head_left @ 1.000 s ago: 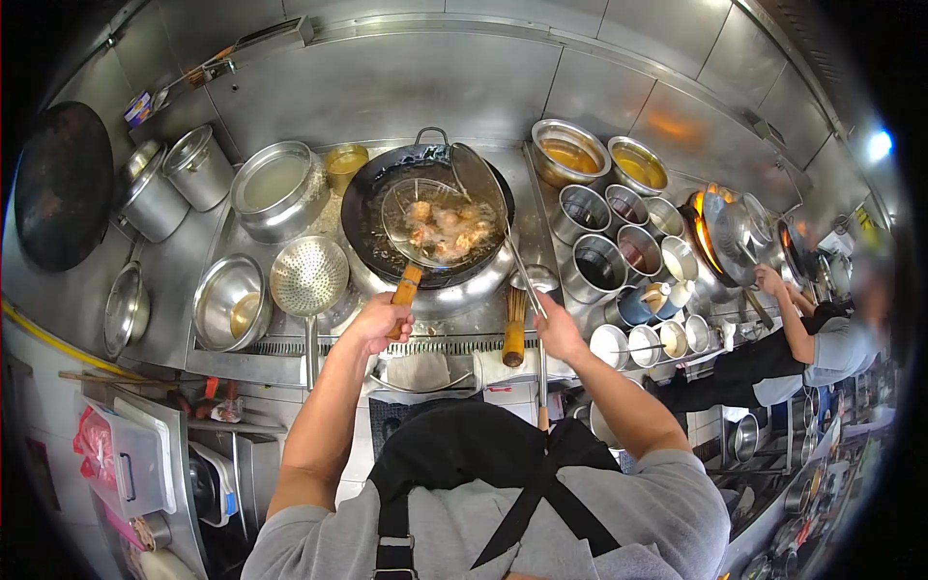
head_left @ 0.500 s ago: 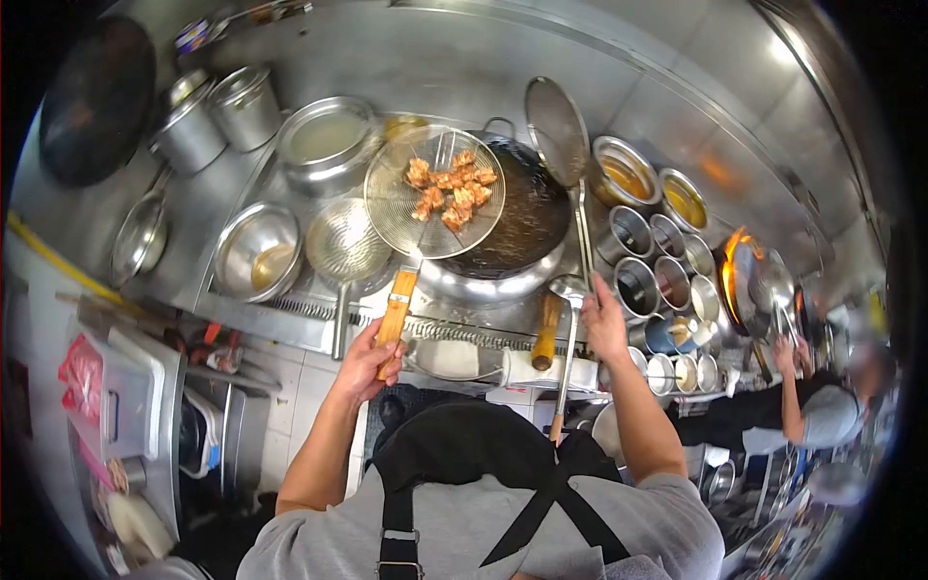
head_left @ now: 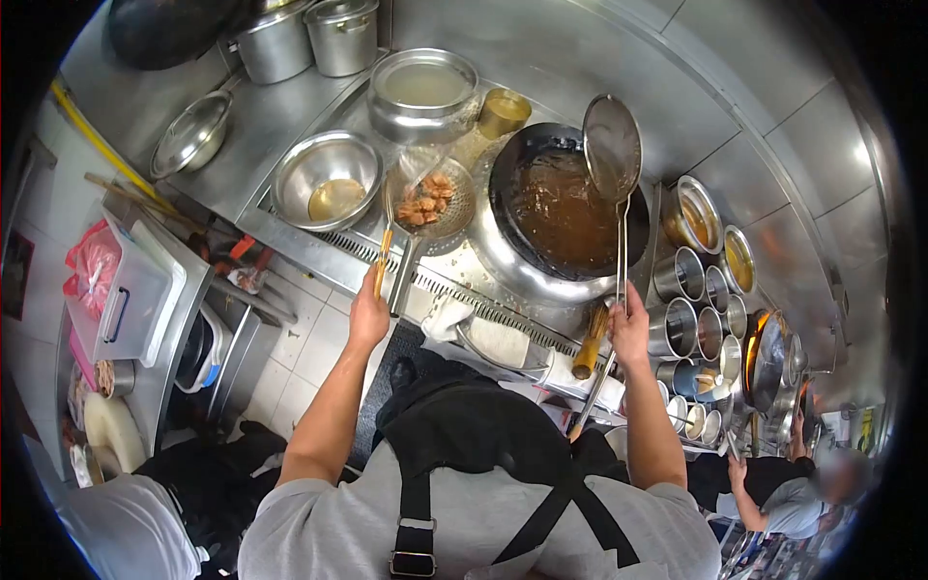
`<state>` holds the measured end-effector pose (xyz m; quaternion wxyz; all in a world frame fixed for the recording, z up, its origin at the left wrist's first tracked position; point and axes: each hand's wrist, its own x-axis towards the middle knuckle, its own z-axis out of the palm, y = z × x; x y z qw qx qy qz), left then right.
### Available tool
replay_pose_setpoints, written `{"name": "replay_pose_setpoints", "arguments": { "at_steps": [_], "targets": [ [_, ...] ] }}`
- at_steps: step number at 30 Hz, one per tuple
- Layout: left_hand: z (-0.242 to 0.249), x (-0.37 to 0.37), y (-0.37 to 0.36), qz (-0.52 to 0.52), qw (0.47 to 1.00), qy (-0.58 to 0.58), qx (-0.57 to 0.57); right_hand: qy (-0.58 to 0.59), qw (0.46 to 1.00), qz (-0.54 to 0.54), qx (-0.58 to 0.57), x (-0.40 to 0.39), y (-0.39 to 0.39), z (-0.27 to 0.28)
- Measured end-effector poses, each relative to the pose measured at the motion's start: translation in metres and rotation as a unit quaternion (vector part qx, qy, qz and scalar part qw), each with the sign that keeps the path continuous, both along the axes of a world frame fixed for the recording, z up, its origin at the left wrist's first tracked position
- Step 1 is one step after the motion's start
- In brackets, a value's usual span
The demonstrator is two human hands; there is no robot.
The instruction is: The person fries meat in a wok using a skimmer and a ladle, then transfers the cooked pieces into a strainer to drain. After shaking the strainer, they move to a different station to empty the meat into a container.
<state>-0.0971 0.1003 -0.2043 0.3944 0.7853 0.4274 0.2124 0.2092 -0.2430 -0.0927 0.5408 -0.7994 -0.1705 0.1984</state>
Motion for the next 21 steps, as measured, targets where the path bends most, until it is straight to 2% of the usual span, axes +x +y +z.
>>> {"name": "replay_pose_setpoints", "arguments": {
  "at_steps": [3, 4, 5, 6, 9, 11, 12, 14, 16, 18, 19, 20, 21],
  "targets": [
    [0.003, 0.000, 0.012, 0.050, 0.994, -0.091, 0.034, -0.005, 1.000, 0.009, 0.029, 0.001, 0.012, 0.003],
    [-0.016, -0.003, 0.028, 0.054, 0.968, -0.127, 0.209, 0.001, 1.000, 0.009, 0.023, -0.005, 0.018, 0.006],
    [0.006, -0.012, 0.033, 0.074, 0.979, -0.186, -0.020, 0.013, 0.999, 0.007, 0.037, -0.010, 0.026, 0.010],
    [0.030, -0.022, 0.038, 0.093, 0.935, -0.236, -0.248, 0.024, 0.998, 0.005, 0.051, -0.017, 0.034, 0.014],
    [0.036, -0.056, 0.068, 0.081, 0.874, -0.345, -0.334, 0.062, 0.995, 0.034, 0.067, -0.033, 0.060, 0.022],
    [0.023, -0.085, 0.088, 0.064, 0.842, -0.357, -0.399, 0.107, 0.983, 0.087, 0.120, -0.041, 0.082, 0.026],
    [0.016, -0.096, 0.096, 0.054, 0.831, -0.355, -0.424, 0.130, 0.981, 0.114, 0.093, -0.044, 0.096, 0.034],
    [0.009, -0.106, 0.108, 0.062, 0.837, -0.328, -0.434, 0.204, 0.960, 0.164, 0.098, -0.057, 0.131, 0.047],
    [0.009, -0.111, 0.119, 0.068, 0.842, -0.301, -0.442, 0.271, 0.926, 0.232, 0.126, -0.067, 0.168, 0.038],
    [0.011, -0.110, 0.132, 0.094, 0.860, -0.238, -0.442, 0.412, 0.845, 0.305, 0.151, -0.074, 0.206, 0.023],
    [0.006, -0.110, 0.138, 0.090, 0.861, -0.240, -0.439, 0.401, 0.843, 0.334, 0.131, -0.081, 0.226, 0.009],
    [-0.006, -0.112, 0.144, 0.140, 0.904, -0.216, -0.342, 0.388, 0.839, 0.364, 0.111, -0.090, 0.247, -0.007],
    [-0.021, -0.117, 0.151, 0.188, 0.934, -0.189, -0.240, 0.423, 0.831, 0.349, 0.093, -0.104, 0.267, -0.021]
  ]
}}
